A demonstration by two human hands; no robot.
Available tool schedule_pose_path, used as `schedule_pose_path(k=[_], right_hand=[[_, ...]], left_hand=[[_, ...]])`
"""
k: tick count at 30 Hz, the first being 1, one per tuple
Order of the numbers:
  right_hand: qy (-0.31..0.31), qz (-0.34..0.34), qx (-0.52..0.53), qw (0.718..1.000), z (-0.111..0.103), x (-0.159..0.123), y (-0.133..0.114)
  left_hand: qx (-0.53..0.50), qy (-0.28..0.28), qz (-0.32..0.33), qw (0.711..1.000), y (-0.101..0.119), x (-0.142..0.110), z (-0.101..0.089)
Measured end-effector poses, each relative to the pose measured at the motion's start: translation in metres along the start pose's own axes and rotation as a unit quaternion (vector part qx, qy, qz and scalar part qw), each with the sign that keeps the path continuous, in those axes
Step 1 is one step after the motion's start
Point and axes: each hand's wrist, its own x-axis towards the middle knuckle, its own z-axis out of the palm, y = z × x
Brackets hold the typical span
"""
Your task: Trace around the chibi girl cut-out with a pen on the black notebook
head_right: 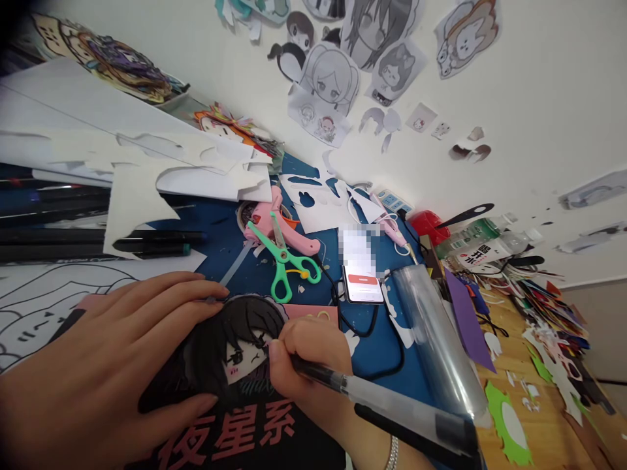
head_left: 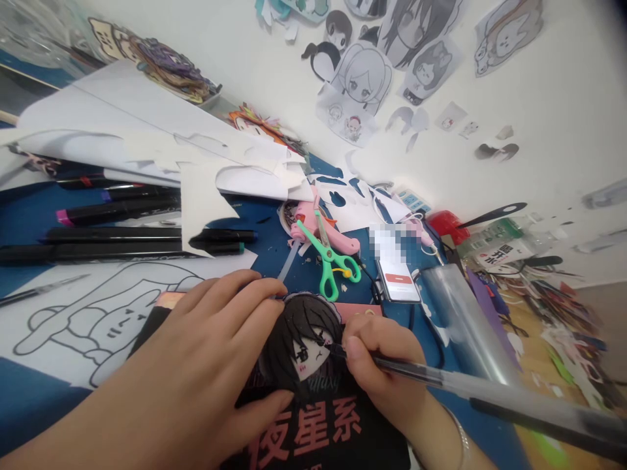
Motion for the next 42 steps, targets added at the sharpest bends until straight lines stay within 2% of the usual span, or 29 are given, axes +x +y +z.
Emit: schedule_pose_path(k=[14, 17, 21, 26, 36, 39, 42], right_hand=[[0.000, 0.026, 0.008, 1.000, -0.001, -0.006, 0.004], [0.061, 0.061, 0.050, 0.995, 0.000, -0.014, 0.009], [0.166, 0.114, 0.147, 0.968, 0.004, -0.015, 0.016], [0.209, 0.171, 0.230, 0.935, 0.008, -0.008, 0.020], [0.149, 0.114, 0.210, 0.960, 0.007, -0.014, 0.017], [0.144, 0.106, 0.203, 0.963, 0.006, -0.012, 0.016], [0.106, 0.081, 0.183, 0.974, 0.005, -0.012, 0.014]], left_hand=[[-0.008, 0.002, 0.004, 1.000, -0.005, -0.002, 0.002], [-0.011, -0.017, -0.012, 1.000, -0.005, -0.002, 0.000], [-0.047, -0.041, -0.034, 0.997, -0.007, 0.000, -0.005], [-0.077, -0.065, -0.041, 0.994, -0.012, 0.003, -0.009], [-0.104, -0.136, -0.055, 0.984, -0.016, 0.009, -0.017], [-0.107, -0.144, -0.053, 0.982, -0.019, 0.010, -0.018], [-0.102, -0.140, -0.029, 0.984, -0.021, 0.010, -0.017]])
